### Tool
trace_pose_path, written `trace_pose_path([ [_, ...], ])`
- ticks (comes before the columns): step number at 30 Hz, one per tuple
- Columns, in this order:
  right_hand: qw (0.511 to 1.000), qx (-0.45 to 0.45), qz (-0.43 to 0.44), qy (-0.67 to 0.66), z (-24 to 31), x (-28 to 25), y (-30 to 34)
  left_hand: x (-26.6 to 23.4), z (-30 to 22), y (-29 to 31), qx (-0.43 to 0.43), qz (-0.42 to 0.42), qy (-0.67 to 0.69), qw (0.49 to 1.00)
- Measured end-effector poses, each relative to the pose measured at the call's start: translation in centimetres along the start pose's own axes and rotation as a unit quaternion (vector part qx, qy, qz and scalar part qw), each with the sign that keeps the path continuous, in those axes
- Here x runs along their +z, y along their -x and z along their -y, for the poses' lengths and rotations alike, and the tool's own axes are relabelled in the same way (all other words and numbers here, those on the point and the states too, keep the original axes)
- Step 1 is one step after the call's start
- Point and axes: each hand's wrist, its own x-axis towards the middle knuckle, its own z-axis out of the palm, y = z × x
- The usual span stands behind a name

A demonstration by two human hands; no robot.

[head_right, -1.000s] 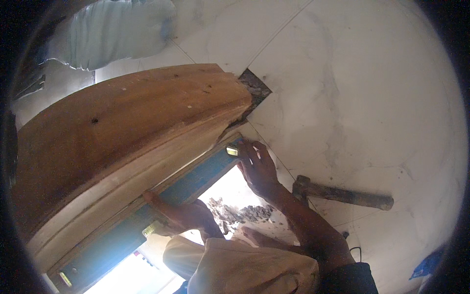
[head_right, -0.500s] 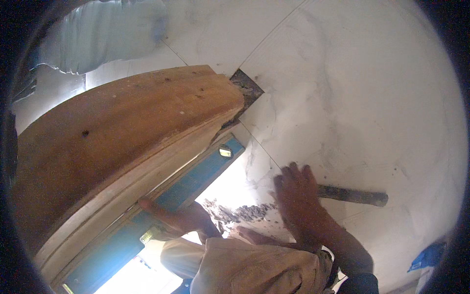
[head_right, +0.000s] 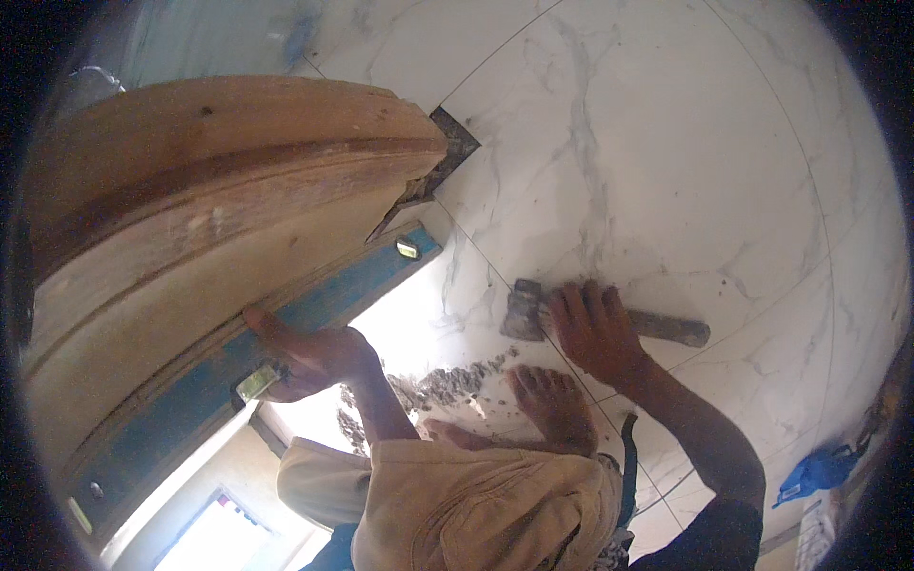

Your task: The person applies cement to the back of a rectangular tile using a trowel, places the tile on the floor, and uses a hammer and level to adjust and secure it. The person repeats this process for multiple tiles.

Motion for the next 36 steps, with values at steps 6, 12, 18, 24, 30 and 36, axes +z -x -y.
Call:
trace_pose_path([
  [6, 0.999, 0.006, 0.027, -0.028, -1.1, 0.0, -5.2, 0.7, -1.0, 0.6, 0.026, 0.03, -0.011, 0.999],
  [12, 0.998, -0.041, 0.049, -0.026, -3.0, -0.3, -8.1, 0.4, -0.9, 0.2, 0.039, 0.015, -0.044, 0.998],
  [18, 0.986, -0.152, -0.074, 0.008, -5.9, 0.4, -12.8, -1.1, 1.6, -0.1, 0.364, 0.043, -0.314, 0.876],
  [24, 0.976, -0.185, 0.117, -0.007, -5.3, -3.5, -17.6, -1.5, 1.8, -0.7, 0.448, 0.045, -0.376, 0.81],
  [30, 0.967, -0.237, 0.086, -0.028, -5.6, -2.7, -18.9, -1.4, 1.7, -0.4, 0.366, 0.04, -0.336, 0.867],
  [36, 0.966, -0.255, 0.052, -0.012, -5.3, -2.6, -19.6, -1.7, 2.1, -0.5, 0.481, 0.027, -0.411, 0.774],
])
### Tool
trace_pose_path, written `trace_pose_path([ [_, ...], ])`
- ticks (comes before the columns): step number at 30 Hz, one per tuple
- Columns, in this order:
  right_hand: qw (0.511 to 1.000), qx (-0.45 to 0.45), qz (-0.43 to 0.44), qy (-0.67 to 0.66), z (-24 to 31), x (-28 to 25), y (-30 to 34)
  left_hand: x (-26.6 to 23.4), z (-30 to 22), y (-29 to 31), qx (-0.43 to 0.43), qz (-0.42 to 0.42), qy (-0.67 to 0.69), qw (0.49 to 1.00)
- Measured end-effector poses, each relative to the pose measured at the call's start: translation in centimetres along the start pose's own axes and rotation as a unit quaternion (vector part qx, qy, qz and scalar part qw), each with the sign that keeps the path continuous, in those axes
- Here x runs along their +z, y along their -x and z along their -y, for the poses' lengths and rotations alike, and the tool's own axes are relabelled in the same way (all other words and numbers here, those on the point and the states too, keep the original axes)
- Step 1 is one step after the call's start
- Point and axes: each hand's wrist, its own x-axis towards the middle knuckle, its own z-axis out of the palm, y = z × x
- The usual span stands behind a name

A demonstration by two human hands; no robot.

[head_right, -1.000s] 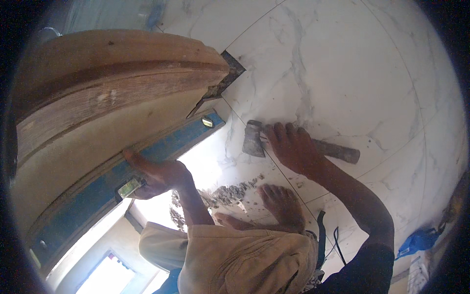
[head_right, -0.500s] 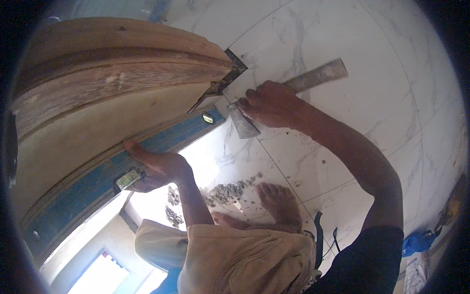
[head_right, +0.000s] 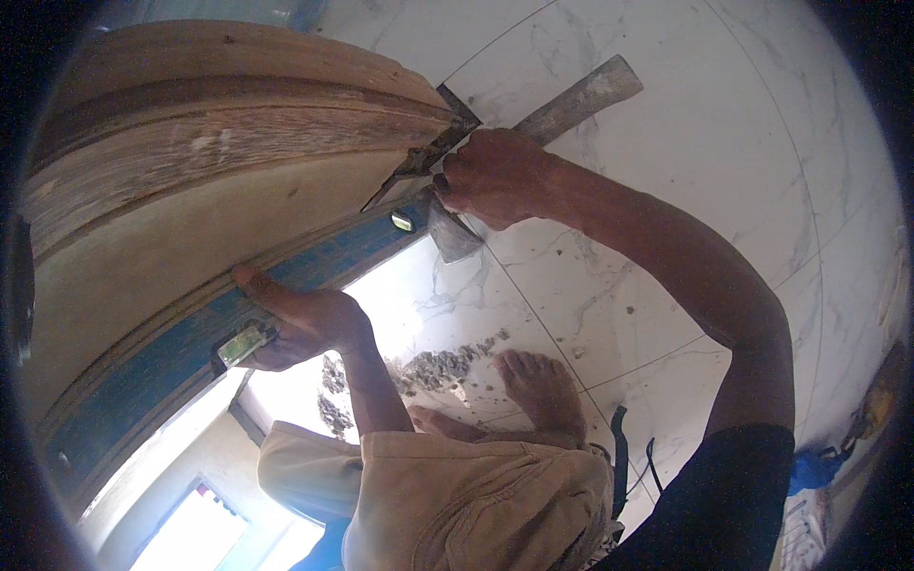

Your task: The person applies cement to the back of a rectangular tile using a trowel, places the tile on the floor, and uses a hammer and level to adjust and secure it. The person repeats this process for multiple tiles.

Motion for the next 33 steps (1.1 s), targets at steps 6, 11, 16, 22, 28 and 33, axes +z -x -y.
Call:
trace_pose_path([
  [6, 0.996, 0.031, 0.078, -0.026, -0.1, -1.2, -0.4, 0.1, 0.5, 0.9, -0.033, 0.021, 0.008, 0.999],
  [11, 0.991, 0.074, 0.1, -0.057, 1.6, -1.8, 3.1, -0.4, 0.1, -0.3, -0.008, 0.029, -0.004, 1.0],
  [16, 0.992, 0.078, -0.031, -0.093, 4.4, -1.6, 7.2, -0.6, -2.1, -2.2, -0.351, -0.011, 0.317, 0.881],
  [22, 0.979, 0.167, -0.078, -0.083, 6.9, -3.4, 11.3, 0.0, -2.7, -2.8, -0.355, -0.046, 0.418, 0.835],
  [28, 0.988, 0.142, -0.029, -0.044, 6.9, 0.4, 15.4, 0.2, -2.2, -2.6, -0.343, -0.031, 0.407, 0.846],
  [33, 0.991, 0.125, -0.004, -0.048, 6.8, 1.4, 17.4, 0.2, -2.7, -2.9, -0.327, -0.037, 0.379, 0.865],
])
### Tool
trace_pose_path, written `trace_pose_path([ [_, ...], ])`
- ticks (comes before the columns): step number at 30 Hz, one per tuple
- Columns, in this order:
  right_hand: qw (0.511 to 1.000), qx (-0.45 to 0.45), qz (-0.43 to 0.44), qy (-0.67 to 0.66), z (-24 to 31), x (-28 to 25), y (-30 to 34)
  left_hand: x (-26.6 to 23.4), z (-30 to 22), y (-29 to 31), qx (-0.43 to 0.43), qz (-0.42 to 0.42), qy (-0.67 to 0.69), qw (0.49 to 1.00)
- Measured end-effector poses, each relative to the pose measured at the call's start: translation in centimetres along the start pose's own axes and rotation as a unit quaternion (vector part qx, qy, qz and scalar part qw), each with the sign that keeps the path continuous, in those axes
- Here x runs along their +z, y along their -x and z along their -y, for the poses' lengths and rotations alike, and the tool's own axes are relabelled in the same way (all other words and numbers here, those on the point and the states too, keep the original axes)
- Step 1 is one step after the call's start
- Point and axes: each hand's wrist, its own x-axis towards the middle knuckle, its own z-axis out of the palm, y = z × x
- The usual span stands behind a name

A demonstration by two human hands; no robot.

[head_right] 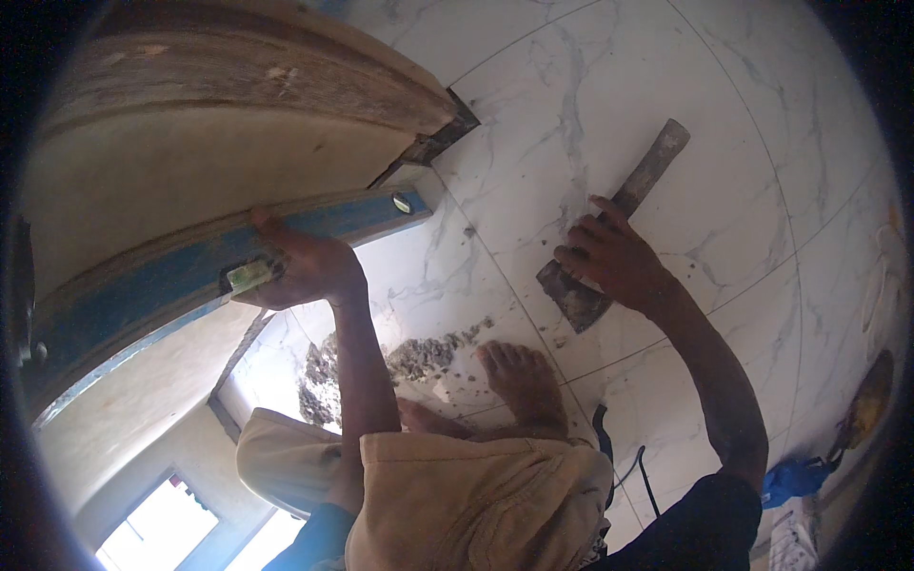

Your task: The person applies cement to the back of a rectangular tile using a trowel, places the tile on the floor, and uses a hammer and level to adjust and secure it. The person repeats this process for multiple tiles.

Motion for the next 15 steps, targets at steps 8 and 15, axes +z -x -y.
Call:
trace_pose_path([
  [8, 1.0, 0.008, 0.011, -0.016, -1.2, 0.4, 0.3, -1.1, 0.9, -0.1, 0.046, 0.035, -0.078, 0.995],
  [15, 0.997, 0.041, 0.03, -0.052, -1.3, 0.5, 1.5, -0.1, -0.3, 0.6, -0.06, 0.004, 0.096, 0.994],
])
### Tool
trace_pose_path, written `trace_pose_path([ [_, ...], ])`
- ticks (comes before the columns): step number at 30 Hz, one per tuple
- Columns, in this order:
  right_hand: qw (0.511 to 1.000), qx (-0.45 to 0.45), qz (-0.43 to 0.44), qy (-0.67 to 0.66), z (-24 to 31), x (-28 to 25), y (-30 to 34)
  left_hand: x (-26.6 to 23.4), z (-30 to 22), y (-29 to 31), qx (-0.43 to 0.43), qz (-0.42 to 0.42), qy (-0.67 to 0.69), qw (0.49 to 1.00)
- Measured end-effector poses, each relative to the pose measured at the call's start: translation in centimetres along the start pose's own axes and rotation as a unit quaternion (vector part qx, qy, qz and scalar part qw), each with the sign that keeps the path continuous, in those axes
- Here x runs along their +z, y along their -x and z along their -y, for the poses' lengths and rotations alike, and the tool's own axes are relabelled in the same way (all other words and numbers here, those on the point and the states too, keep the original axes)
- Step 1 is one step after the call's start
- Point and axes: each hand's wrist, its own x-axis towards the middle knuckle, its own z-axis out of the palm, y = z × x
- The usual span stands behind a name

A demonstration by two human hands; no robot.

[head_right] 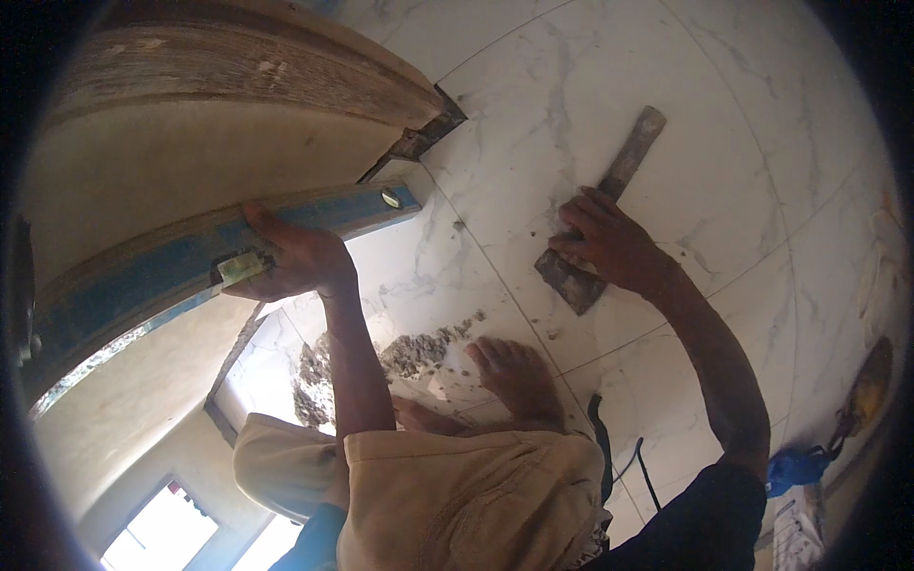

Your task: The person applies cement to the back of a rectangular tile using a trowel, places the tile on the floor, and uses a hammer and level to adjust and secure it. The person repeats this process for multiple tiles.

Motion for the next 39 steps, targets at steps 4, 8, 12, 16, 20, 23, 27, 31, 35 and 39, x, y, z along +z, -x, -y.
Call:
trace_pose_path([
  [4, 0.996, 0.06, -0.047, 0.036, 2.7, -1.4, 0.4, -0.3, 0.7, -0.4, 0.025, -0.012, -0.012, 1.0],
  [8, 0.949, 0.309, -0.067, -0.008, 10.3, -1.7, 0.7, -1.0, 1.8, -0.7, 0.049, 0.031, -0.058, 0.997],
  [12, 0.936, 0.346, -0.058, -0.016, 11.3, 4.1, 1.7, -0.1, 1.0, -1.1, 0.059, 0.04, -0.08, 0.994],
  [16, 0.942, 0.315, -0.111, 0.026, 10.0, 4.8, 1.5, -0.1, 0.4, -0.9, 0.043, 0.035, -0.09, 0.994],
  [20, 0.936, 0.34, -0.09, -0.035, 9.6, 4.1, 0.1, -0.7, 1.4, -0.9, 0.07, 0.045, -0.132, 0.988],
  [23, 0.935, 0.327, -0.122, -0.068, 9.5, 3.6, 1.1, -0.7, 0.9, -0.5, 0.036, 0.041, -0.081, 0.995],
  [27, 0.967, 0.192, -0.154, -0.069, 9.5, 1.6, 5.5, -0.3, 0.2, -0.6, 0.018, 0.033, -0.008, 0.999],
  [31, 0.994, 0.044, -0.085, -0.056, 10.1, 0.8, 9.7, -0.1, 0.8, -0.3, -0.069, 0.007, 0.108, 0.992],
  [35, 0.997, -0.065, -0.01, -0.039, 11.5, 2.7, 8.8, -0.9, 2.1, -1.7, 0.126, 0.021, -0.149, 0.981],
  [39, 0.986, -0.145, -0.086, -0.003, 13.5, 4.1, 3.6, -0.7, 2.0, -1.1, 0.096, 0.022, -0.139, 0.985],
])
